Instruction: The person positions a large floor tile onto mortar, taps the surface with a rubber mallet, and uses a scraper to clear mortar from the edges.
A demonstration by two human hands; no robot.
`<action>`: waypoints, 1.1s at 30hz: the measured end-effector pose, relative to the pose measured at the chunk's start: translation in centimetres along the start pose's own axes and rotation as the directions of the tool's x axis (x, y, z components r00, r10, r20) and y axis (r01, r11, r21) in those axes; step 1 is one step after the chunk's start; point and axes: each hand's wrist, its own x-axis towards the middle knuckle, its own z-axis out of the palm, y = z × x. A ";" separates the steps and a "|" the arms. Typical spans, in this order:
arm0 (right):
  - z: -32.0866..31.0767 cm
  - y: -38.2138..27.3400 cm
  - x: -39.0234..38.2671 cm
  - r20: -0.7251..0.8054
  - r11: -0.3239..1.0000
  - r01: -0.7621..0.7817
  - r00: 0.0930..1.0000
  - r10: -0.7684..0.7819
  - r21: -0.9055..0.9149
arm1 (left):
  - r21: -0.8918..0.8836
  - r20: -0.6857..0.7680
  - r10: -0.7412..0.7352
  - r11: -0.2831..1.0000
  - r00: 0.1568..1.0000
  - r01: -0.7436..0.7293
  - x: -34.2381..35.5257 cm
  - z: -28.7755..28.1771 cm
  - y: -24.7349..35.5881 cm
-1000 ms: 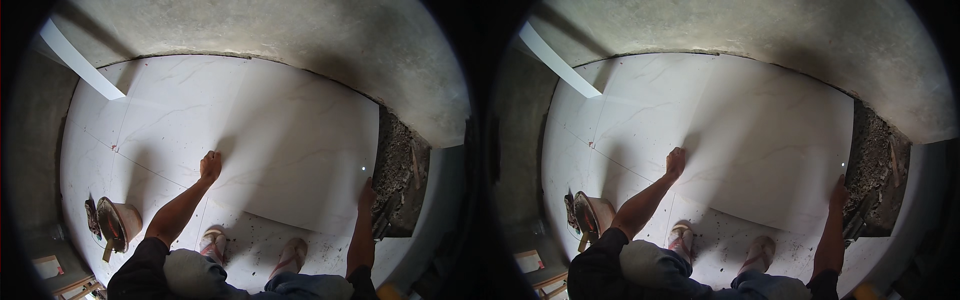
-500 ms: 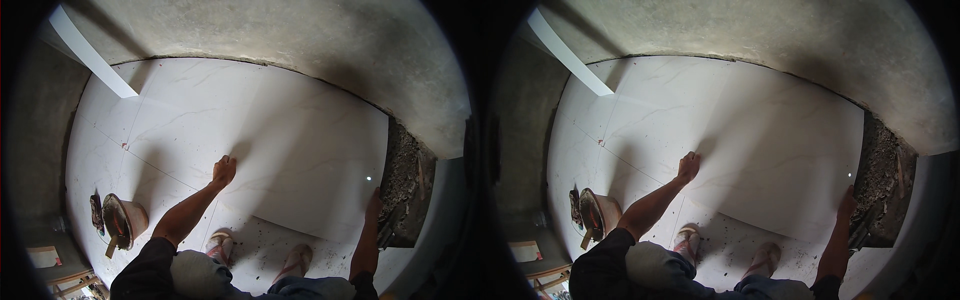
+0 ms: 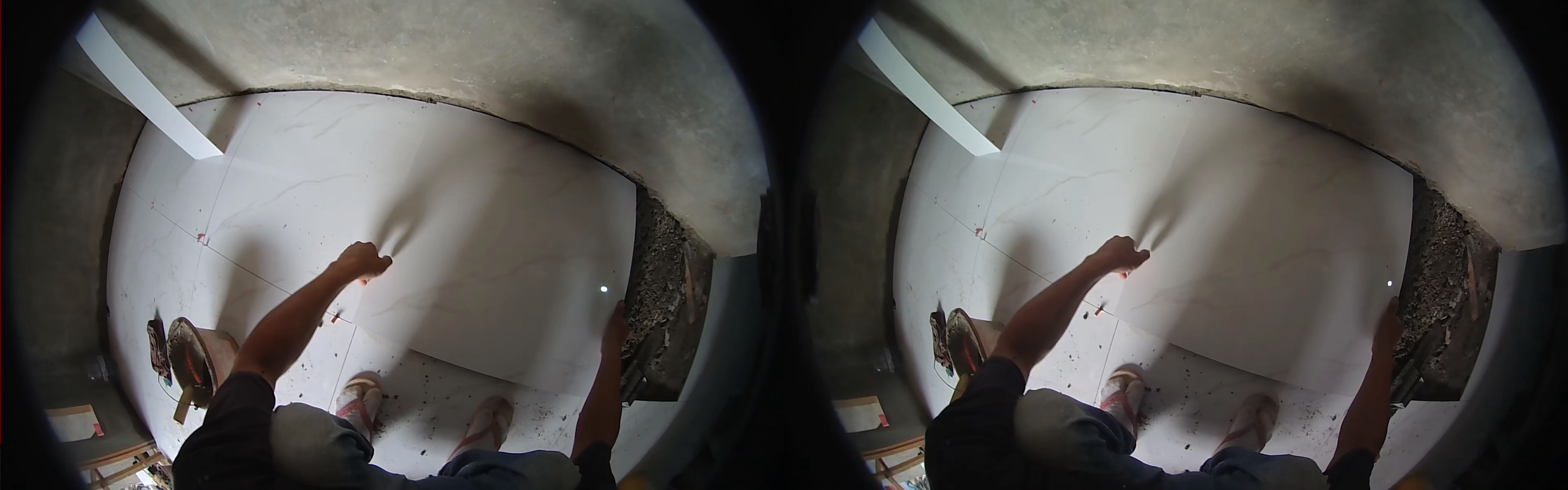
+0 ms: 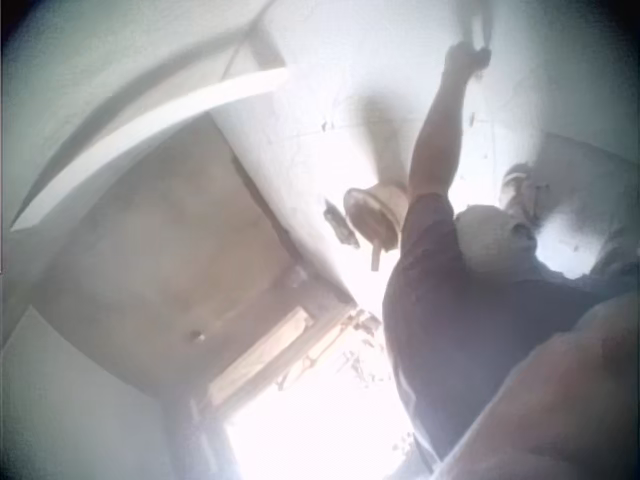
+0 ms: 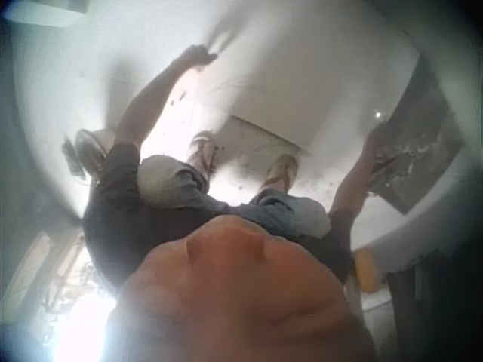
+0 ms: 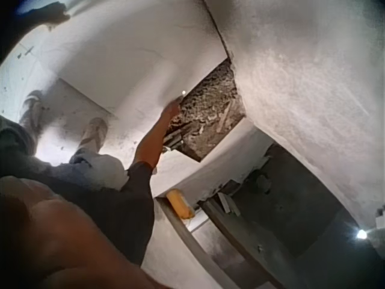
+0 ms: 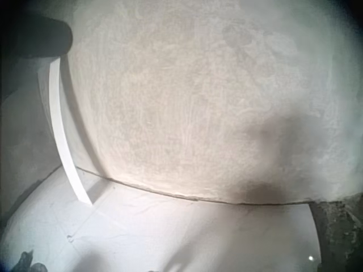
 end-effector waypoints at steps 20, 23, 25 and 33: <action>-0.4 1.3 1.9 0.144 0.978 -0.135 0.983 0.112 0.159 | -0.324 -0.324 0.134 0.914 0.936 -0.243 -4.7 10.5 -8.9; -0.4 0.7 1.2 0.143 0.986 -0.079 0.988 0.058 0.144 | -0.332 -0.259 0.170 0.909 0.951 -0.253 -5.0 10.2 -8.9; -0.4 -0.1 0.1 0.126 0.992 -0.074 0.990 0.061 0.103 | -0.338 -0.262 0.162 0.908 0.951 -0.248 -5.1 10.3 -8.5; -0.6 0.0 -0.1 0.107 0.996 -0.062 0.993 0.056 0.057 | -0.303 -0.306 0.201 0.906 0.931 -0.295 -5.1 11.2 -8.8</action>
